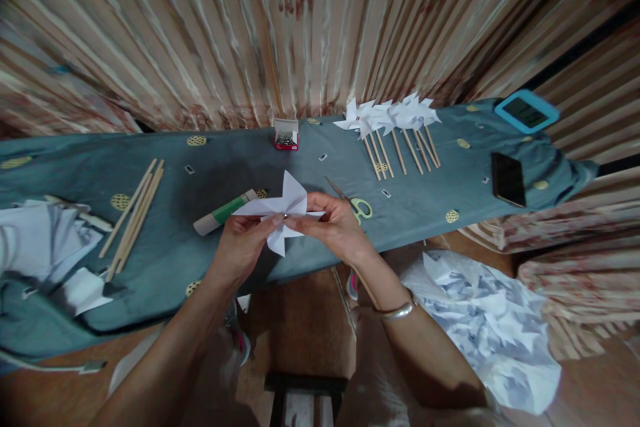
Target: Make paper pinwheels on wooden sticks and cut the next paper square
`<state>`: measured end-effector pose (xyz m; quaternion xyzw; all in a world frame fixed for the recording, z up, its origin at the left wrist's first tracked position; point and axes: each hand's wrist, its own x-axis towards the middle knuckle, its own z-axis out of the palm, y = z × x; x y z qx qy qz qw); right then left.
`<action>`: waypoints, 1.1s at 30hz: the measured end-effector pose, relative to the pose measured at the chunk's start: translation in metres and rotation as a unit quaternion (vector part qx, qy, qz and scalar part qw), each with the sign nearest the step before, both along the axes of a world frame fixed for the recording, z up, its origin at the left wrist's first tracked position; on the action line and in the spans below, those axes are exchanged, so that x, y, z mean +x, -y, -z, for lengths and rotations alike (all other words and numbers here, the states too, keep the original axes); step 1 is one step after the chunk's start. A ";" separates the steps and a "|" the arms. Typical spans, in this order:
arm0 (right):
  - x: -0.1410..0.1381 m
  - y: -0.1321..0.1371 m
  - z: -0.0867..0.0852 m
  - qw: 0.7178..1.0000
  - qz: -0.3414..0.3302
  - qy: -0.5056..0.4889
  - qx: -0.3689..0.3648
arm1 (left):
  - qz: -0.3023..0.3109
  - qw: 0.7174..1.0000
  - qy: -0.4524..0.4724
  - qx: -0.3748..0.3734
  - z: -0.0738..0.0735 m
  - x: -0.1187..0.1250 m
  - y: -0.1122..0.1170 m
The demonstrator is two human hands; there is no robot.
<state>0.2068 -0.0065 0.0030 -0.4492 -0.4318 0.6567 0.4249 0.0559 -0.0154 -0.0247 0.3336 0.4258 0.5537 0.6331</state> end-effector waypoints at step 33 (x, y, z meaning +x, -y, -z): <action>-0.005 0.002 0.005 0.999 0.011 -0.033 -0.005 | 0.024 1.000 -0.002 -0.001 -0.002 -0.007 -0.001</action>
